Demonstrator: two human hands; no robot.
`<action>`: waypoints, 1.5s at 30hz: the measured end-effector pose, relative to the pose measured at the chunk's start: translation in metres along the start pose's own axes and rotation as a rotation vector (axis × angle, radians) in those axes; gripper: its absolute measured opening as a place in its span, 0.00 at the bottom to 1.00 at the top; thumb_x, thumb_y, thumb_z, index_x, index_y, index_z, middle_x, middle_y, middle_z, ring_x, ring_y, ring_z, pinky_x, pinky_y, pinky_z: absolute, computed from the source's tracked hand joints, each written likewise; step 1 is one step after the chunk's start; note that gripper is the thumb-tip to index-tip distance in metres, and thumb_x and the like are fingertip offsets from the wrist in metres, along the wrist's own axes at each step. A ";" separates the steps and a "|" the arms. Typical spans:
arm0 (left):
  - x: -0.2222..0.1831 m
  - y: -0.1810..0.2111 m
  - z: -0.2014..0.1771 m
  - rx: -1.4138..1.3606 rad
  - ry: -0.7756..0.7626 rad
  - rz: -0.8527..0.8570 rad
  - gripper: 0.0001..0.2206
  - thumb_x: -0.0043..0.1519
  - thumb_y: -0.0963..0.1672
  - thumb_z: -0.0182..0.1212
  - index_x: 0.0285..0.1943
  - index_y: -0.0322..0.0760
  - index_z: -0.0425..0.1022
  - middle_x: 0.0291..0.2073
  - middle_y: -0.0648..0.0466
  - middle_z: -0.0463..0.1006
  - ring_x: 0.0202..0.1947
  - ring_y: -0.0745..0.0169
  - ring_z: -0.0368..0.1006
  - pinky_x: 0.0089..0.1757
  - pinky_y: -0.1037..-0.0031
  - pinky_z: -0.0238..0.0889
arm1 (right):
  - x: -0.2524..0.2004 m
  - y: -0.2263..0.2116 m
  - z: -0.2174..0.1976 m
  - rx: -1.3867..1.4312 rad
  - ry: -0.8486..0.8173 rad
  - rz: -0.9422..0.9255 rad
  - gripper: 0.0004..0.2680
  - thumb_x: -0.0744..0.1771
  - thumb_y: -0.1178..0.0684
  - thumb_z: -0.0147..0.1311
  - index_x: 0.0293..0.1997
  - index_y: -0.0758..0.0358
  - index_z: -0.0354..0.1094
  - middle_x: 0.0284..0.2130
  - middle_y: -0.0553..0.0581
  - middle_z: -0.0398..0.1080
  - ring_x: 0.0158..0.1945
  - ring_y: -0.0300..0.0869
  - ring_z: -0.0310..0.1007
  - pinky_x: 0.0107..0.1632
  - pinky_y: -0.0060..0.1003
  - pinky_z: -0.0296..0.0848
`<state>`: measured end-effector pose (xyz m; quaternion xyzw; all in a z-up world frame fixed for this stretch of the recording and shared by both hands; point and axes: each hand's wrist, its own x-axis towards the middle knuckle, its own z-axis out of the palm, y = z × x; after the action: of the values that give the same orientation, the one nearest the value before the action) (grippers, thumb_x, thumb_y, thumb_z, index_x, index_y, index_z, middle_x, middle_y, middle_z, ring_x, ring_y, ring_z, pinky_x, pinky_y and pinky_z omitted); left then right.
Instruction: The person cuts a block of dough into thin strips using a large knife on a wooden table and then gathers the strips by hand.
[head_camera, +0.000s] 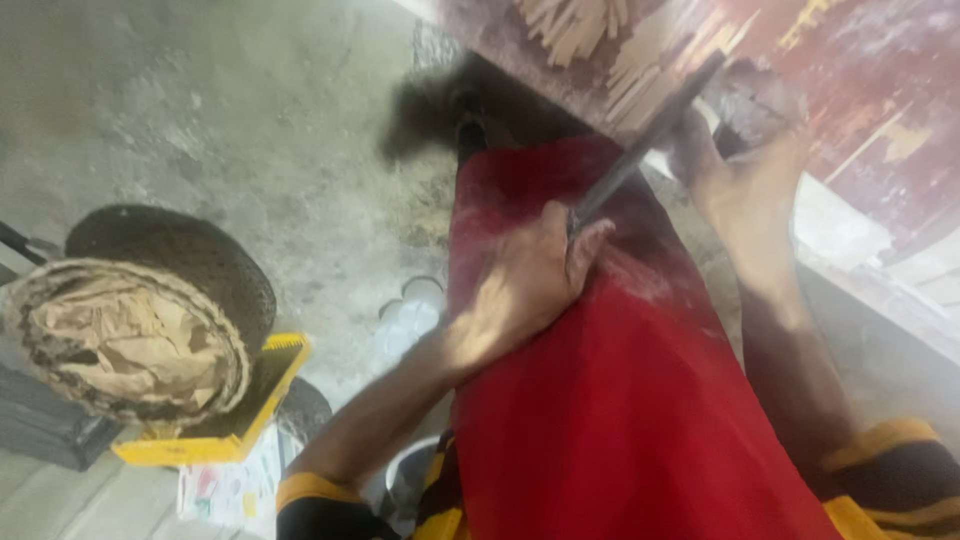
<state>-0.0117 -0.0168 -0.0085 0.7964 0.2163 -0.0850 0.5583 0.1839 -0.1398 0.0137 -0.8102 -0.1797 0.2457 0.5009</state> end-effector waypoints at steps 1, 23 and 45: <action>-0.001 0.002 0.000 0.001 -0.018 -0.029 0.21 0.73 0.54 0.47 0.41 0.30 0.67 0.21 0.40 0.73 0.20 0.41 0.73 0.23 0.56 0.66 | -0.002 -0.001 0.001 -0.008 0.015 0.023 0.03 0.71 0.67 0.54 0.48 0.72 0.72 0.40 0.56 0.71 0.34 0.37 0.75 0.32 0.25 0.71; 0.016 0.023 -0.002 0.050 -0.117 -0.128 0.21 0.71 0.54 0.46 0.40 0.31 0.66 0.19 0.40 0.74 0.19 0.41 0.75 0.23 0.54 0.66 | -0.001 -0.010 -0.002 -0.080 0.067 0.068 0.04 0.68 0.64 0.55 0.46 0.71 0.71 0.42 0.56 0.69 0.31 0.34 0.73 0.29 0.27 0.70; 0.025 0.037 -0.032 -0.076 -0.361 -0.489 0.19 0.71 0.54 0.41 0.42 0.36 0.64 0.15 0.50 0.70 0.11 0.50 0.67 0.13 0.60 0.57 | -0.002 -0.009 -0.013 0.035 0.026 0.271 0.06 0.69 0.54 0.59 0.45 0.64 0.70 0.33 0.56 0.75 0.31 0.38 0.73 0.31 0.30 0.69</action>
<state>0.0233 0.0090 0.0255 0.6713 0.3018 -0.3490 0.5801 0.1890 -0.1467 0.0268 -0.8213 -0.0580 0.3036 0.4795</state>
